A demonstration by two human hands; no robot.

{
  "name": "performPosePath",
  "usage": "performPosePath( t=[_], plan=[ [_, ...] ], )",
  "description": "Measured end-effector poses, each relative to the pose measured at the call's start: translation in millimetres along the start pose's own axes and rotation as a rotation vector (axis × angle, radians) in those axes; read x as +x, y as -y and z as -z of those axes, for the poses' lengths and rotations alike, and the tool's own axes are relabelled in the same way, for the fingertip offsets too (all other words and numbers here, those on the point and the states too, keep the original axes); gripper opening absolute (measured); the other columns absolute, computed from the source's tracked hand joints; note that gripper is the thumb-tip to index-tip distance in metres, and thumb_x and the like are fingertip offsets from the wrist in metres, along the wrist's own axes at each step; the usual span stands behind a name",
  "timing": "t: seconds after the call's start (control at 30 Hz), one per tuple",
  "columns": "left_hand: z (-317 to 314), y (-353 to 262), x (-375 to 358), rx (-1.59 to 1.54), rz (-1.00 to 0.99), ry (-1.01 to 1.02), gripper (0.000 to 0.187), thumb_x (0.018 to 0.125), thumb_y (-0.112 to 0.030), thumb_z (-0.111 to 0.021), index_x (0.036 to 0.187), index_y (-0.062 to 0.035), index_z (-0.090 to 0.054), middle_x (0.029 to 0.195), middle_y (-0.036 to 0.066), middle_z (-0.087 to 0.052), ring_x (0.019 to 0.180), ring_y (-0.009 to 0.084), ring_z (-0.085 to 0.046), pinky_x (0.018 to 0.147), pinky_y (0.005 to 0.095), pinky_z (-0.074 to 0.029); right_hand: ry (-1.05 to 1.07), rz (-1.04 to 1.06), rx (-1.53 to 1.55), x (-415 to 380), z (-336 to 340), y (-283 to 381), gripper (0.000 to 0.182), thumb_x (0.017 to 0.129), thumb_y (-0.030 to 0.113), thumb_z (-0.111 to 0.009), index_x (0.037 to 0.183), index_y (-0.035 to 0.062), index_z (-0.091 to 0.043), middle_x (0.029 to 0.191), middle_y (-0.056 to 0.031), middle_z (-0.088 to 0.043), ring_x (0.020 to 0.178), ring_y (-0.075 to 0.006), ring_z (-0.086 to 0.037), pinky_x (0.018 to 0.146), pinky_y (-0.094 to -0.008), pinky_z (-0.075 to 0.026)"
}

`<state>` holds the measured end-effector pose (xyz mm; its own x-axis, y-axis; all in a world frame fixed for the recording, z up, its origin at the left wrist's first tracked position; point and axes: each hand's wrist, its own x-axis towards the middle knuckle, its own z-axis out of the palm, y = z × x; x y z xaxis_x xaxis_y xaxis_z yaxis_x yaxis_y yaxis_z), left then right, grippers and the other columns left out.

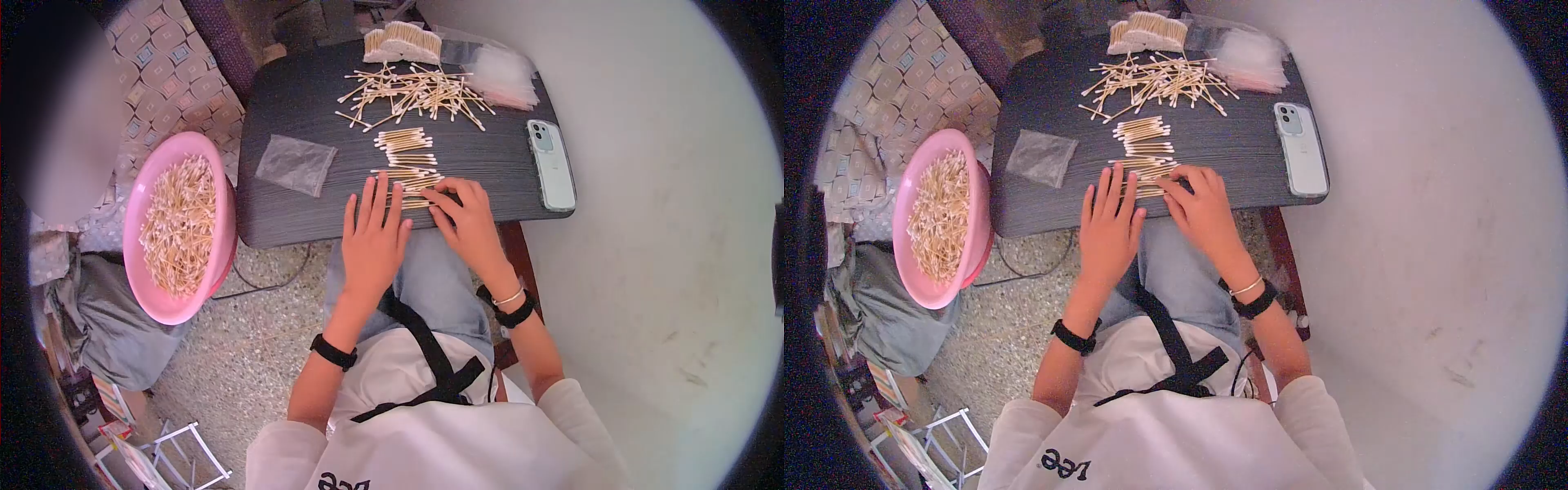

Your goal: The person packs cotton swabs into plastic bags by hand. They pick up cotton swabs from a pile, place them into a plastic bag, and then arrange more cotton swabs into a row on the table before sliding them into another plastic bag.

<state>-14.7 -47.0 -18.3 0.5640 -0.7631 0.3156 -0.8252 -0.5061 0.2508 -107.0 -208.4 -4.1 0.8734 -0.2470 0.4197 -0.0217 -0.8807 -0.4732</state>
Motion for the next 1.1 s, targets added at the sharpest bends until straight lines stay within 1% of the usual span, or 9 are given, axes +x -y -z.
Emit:
performPosePath(
  t=[0.13, 0.23, 0.53, 0.83, 0.93, 1.03, 1.1],
  plan=[
    [-5.9, -5.3, -0.2, -0.002, 0.055, -0.011, 0.056, 0.098, -0.031, -0.05, 0.146, -0.006, -0.04, 0.156, 0.013, -0.032, 0.144, 0.0281, -0.029, 0.117, 0.0476, -0.02, 0.005, -0.024, -0.017, 1.0, 1.4, 3.4, 0.036, 0.082, 0.006, -0.065, 0.118, 0.0126, -0.066, 0.113, -0.008, -0.056, 0.107, -0.0298, -0.051, 0.092, -0.0416, -0.043],
    [-8.3, -7.3, 1.7, -0.012, 0.075, -0.029, 0.056, 0.098, -0.031, -0.051, 0.147, -0.0061, -0.039, 0.155, 0.014, -0.032, 0.145, 0.0273, -0.028, 0.117, 0.0477, -0.02, -0.01, -0.019, -0.056, 0.4, -0.3, 1.5, 0.039, 0.082, 0.006, -0.065, 0.12, 0.0132, -0.066, 0.113, -0.0079, -0.056, 0.107, -0.0293, -0.051, 0.091, -0.0418, -0.043],
    [-3.3, -8.7, -6.8, 0.006, 0.035, 0.031, 0.06, 0.096, -0.03, -0.053, 0.148, -0.0062, -0.036, 0.157, 0.015, -0.028, 0.145, 0.0287, -0.027, 0.117, 0.0493, -0.019, -0.055, -0.005, -0.057, -6.0, -2.5, 1.3, 0.038, 0.08, 0.008, -0.066, 0.117, 0.0126, -0.067, 0.111, -0.0094, -0.057, 0.105, -0.0295, -0.053, 0.092, -0.0428, -0.043],
    [-4.7, -9.8, -13.0, -0.028, 0.01, -0.012, 0.058, 0.094, -0.026, -0.056, 0.145, -0.004, -0.039, 0.155, 0.014, -0.033, 0.144, 0.0281, -0.029, 0.117, 0.0497, -0.02, -0.05, -0.006, -0.11, -7.9, -3.6, 2.6, 0.039, 0.08, 0.008, -0.066, 0.118, 0.0139, -0.067, 0.114, -0.0101, -0.057, 0.107, -0.0298, -0.053, 0.094, -0.043, -0.043],
    [-5.4, -10.2, -13.1, -0.045, 0.016, 0.019, 0.058, 0.095, -0.024, -0.055, 0.146, -0.0034, -0.039, 0.155, 0.013, -0.033, 0.144, 0.0276, -0.029, 0.117, 0.0487, -0.02, -0.068, 0.007, -0.115, -7.5, -5.1, 3.6, 0.04, 0.079, 0.008, -0.067, 0.118, 0.0136, -0.067, 0.116, -0.0106, -0.058, 0.108, -0.0301, -0.053, 0.094, -0.043, -0.043],
    [-2.7, -8.9, -11.9, -0.076, 0.003, -0.01, 0.053, 0.095, -0.019, -0.055, 0.143, -0.0018, -0.042, 0.152, 0.015, -0.037, 0.142, 0.0298, -0.033, 0.116, 0.0472, -0.024, -0.07, 0.014, -0.099, -7.8, -5.3, 3.4, 0.038, 0.079, 0.007, -0.066, 0.117, 0.012, -0.068, 0.118, -0.0106, -0.058, 0.108, -0.0305, -0.053, 0.093, -0.0426, -0.044],
    [-6.2, -2.4, -12.2, -0.175, 0.009, -0.11, 0.049, 0.093, -0.014, -0.057, 0.139, -0.001, -0.045, 0.145, 0.016, -0.044, 0.135, 0.0314, -0.041, 0.111, 0.0451, -0.032, -0.075, -0.003, -0.067, -7.3, -4.2, 2.7, 0.036, 0.079, 0.006, -0.066, 0.115, 0.0108, -0.068, 0.116, -0.0104, -0.058, 0.107, -0.0306, -0.054, 0.093, -0.0425, -0.044]
  ],
)
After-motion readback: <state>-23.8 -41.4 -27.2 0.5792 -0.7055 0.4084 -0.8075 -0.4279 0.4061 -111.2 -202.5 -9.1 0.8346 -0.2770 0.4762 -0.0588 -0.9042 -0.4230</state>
